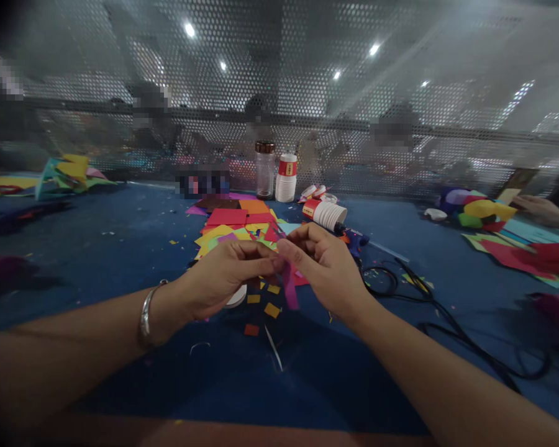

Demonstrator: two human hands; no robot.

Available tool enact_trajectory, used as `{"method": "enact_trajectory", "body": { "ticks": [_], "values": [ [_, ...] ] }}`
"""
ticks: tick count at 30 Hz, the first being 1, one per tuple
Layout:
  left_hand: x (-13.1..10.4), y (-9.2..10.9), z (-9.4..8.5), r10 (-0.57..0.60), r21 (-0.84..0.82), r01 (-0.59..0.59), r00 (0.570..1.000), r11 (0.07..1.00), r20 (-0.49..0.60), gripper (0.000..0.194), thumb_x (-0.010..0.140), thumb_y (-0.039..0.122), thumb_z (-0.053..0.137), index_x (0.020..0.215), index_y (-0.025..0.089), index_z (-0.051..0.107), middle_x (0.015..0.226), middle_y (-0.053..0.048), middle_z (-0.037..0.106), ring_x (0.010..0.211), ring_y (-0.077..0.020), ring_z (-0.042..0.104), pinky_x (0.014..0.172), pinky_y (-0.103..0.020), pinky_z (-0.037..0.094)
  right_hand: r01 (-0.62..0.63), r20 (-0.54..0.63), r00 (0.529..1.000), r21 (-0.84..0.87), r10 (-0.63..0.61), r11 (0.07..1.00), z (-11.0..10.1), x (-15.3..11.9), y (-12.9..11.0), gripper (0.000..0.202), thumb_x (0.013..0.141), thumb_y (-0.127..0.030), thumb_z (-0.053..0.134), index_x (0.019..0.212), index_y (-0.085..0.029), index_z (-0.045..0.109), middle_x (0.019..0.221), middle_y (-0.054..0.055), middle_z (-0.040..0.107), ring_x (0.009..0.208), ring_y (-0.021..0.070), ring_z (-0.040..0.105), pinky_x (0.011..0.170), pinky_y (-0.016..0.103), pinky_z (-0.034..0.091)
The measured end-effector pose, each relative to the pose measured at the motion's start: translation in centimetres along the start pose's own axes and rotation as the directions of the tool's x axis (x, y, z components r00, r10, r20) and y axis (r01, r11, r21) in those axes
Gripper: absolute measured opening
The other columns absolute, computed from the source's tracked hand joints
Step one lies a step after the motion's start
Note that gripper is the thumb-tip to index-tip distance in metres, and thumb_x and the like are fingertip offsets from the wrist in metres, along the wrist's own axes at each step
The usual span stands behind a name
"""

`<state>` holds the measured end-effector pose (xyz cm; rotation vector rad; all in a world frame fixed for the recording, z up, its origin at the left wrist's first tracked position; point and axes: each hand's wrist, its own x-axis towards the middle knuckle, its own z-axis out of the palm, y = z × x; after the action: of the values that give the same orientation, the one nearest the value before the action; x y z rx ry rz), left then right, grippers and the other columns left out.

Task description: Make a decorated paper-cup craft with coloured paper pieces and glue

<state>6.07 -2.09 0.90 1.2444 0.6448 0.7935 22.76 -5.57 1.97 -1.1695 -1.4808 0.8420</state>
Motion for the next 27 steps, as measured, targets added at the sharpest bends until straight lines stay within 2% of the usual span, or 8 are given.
{"method": "enact_trajectory", "body": {
  "ticks": [5, 12, 19, 24, 27],
  "values": [
    [-0.03, 0.48, 0.08, 0.021, 0.031, -0.019, 0.998, 0.999, -0.064, 0.016, 0.070, 0.022, 0.082, 0.068, 0.013, 0.069, 0.065, 0.000, 0.067, 0.059, -0.0077, 0.057, 0.056, -0.021, 0.038, 0.031, 0.015, 0.999, -0.023, -0.031, 0.999, 0.01, -0.14, -0.38, 0.033, 0.079, -0.047, 0.075, 0.083, -0.018, 0.059, 0.069, -0.001, 0.062, 0.056, 0.0089, 0.052, 0.050, 0.021, 0.039],
    [-0.15, 0.31, 0.16, -0.010, 0.035, 0.010, 1.000, 0.999, 0.008, 0.016, 0.072, 0.022, 0.081, 0.071, 0.013, 0.068, 0.066, -0.001, 0.066, 0.062, -0.0087, 0.060, 0.062, -0.022, 0.043, 0.058, 0.051, 0.997, -0.131, -0.051, 0.990, 0.10, -0.39, -0.77, 0.030, 0.083, -0.046, 0.070, 0.083, -0.018, 0.058, 0.069, 0.000, 0.061, 0.057, 0.0106, 0.054, 0.050, 0.022, 0.041],
    [-0.33, 0.32, 0.24, 0.011, 0.044, -0.012, 1.000, 0.999, 0.005, 0.011, 0.075, 0.016, 0.075, 0.070, 0.014, 0.066, 0.067, 0.000, 0.066, 0.063, -0.0080, 0.059, 0.064, -0.022, 0.043, 0.059, 0.091, 0.994, -0.063, -0.053, 0.996, 0.03, -0.42, -0.86, 0.031, 0.085, -0.048, 0.069, 0.082, -0.019, 0.058, 0.069, 0.000, 0.065, 0.055, 0.0102, 0.055, 0.049, 0.022, 0.041],
    [-0.29, 0.55, 0.28, 0.005, 0.052, -0.005, 1.000, 0.999, -0.007, 0.012, 0.079, 0.008, 0.064, 0.070, 0.014, 0.062, 0.066, 0.001, 0.065, 0.062, -0.0074, 0.061, 0.064, -0.021, 0.045, 0.091, 0.073, 0.994, -0.052, -0.087, 0.994, -0.16, -0.35, -0.76, 0.031, 0.084, -0.046, 0.071, 0.080, -0.018, 0.060, 0.066, -0.003, 0.059, 0.050, 0.0065, 0.045, 0.045, 0.021, 0.032],
    [-0.18, 0.55, 0.22, 0.015, 0.011, -0.015, 1.000, 1.000, -0.007, 0.013, 0.077, 0.005, 0.062, 0.068, 0.015, 0.058, 0.064, 0.003, 0.062, 0.059, -0.0076, 0.061, 0.065, -0.023, 0.050, 0.079, 0.058, 0.995, -0.037, -0.077, 0.996, -0.21, -0.35, -0.65, 0.032, 0.084, -0.047, 0.071, 0.078, -0.018, 0.059, 0.060, -0.006, 0.050, 0.047, 0.0050, 0.035, 0.042, 0.021, 0.025]
  ]
}}
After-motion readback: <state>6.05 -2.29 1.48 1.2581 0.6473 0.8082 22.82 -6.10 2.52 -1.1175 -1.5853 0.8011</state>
